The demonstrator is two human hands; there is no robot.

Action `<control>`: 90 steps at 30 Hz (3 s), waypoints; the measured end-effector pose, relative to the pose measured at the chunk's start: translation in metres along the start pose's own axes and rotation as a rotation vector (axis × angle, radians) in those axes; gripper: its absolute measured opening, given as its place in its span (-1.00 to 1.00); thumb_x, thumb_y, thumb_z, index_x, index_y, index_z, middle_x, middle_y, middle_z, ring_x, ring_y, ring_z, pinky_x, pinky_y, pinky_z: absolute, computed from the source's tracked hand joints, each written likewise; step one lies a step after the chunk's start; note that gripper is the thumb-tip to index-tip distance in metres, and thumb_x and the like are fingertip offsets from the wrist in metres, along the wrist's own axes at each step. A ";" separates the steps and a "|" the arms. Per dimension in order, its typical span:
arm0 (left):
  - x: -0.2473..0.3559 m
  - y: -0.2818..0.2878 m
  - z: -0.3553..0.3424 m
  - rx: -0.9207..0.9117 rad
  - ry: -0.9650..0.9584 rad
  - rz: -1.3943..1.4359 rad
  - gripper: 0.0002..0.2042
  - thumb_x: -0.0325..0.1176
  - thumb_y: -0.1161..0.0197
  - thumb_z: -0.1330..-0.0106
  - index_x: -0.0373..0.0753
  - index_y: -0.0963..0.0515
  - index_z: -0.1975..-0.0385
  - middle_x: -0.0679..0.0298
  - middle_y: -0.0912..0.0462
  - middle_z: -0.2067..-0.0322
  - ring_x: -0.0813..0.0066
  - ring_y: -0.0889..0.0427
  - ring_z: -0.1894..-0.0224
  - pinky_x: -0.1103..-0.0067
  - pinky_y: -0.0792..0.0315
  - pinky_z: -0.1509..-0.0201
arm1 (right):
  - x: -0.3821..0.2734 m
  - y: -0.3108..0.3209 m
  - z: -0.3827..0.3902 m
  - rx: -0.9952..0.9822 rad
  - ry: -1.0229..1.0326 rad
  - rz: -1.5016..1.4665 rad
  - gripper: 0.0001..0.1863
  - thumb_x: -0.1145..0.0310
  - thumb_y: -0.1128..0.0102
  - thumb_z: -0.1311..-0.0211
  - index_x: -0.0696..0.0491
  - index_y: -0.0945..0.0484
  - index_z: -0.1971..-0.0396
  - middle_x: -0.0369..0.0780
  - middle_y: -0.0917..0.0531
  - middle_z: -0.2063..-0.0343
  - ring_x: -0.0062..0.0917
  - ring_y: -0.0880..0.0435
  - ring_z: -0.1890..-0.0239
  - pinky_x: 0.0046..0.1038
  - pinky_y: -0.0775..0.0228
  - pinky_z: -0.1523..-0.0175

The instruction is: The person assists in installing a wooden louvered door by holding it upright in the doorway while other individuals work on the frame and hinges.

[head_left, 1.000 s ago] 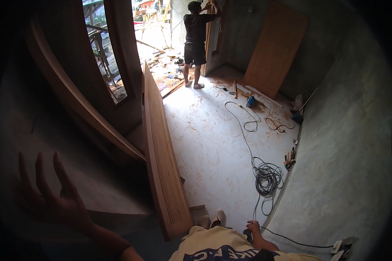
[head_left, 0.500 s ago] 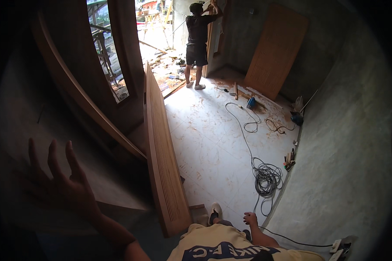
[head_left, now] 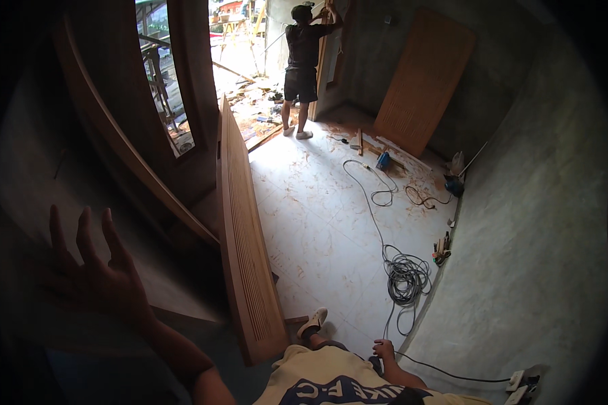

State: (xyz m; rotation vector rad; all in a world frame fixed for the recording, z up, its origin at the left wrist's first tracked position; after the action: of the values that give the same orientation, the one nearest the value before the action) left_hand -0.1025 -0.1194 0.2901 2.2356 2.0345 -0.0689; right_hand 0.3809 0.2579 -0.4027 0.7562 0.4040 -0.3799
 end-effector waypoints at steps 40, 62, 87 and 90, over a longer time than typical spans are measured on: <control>-0.022 0.020 0.150 0.144 0.201 0.039 -0.42 -0.26 -0.46 -0.05 -0.31 -0.39 -0.06 -0.19 -0.28 -0.15 -0.13 -0.33 -0.20 0.01 -0.16 -0.23 | -0.057 -0.004 -0.013 -0.024 0.096 -0.029 -0.58 0.51 -0.15 0.04 0.09 -0.57 0.06 -0.16 -0.69 0.42 -0.51 -0.67 0.55 -0.47 -0.47 0.55; 0.026 0.044 0.473 -1.273 0.817 0.350 0.02 0.14 -0.26 -0.13 -0.30 0.24 -0.37 -0.23 0.26 -0.36 -0.20 0.13 -0.39 0.09 0.06 -0.39 | -0.054 -0.004 -0.009 -0.046 0.101 0.034 -0.58 0.50 -0.17 0.05 0.11 -0.57 0.07 -0.16 -0.69 0.40 -0.51 -0.65 0.56 -0.46 -0.48 0.55; 0.054 0.012 0.576 -1.659 0.642 0.294 -0.15 -0.12 -0.14 -0.30 -0.44 0.25 -0.34 0.00 -0.64 0.43 0.04 -0.66 0.42 0.27 -0.52 0.26 | -0.082 -0.011 -0.029 -0.131 0.182 -0.014 -0.56 0.55 -0.12 0.03 0.16 -0.52 0.04 -0.16 -0.66 0.46 -0.51 -0.63 0.61 -0.50 -0.39 0.61; 0.054 0.010 0.586 -1.683 0.682 0.345 -0.16 -0.12 -0.13 -0.30 -0.43 0.25 -0.35 -0.08 -0.63 0.31 0.05 -0.66 0.29 0.29 -0.51 0.17 | -0.077 -0.007 -0.034 -0.111 0.180 -0.038 -0.56 0.54 -0.12 0.02 0.16 -0.52 0.03 -0.16 -0.67 0.45 -0.50 -0.64 0.60 -0.50 -0.41 0.60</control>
State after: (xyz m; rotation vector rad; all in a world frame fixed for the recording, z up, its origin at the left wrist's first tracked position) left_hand -0.0602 -0.1356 -0.2964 1.3001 0.8401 1.7913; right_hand 0.3043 0.2913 -0.3922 0.6769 0.6045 -0.3227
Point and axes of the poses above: each hand's wrist, its own z-axis away from the middle knuckle, its own y-axis out of the back of the hand, x = y × z, the point moved 8 cm from there along -z, towards the middle knuckle
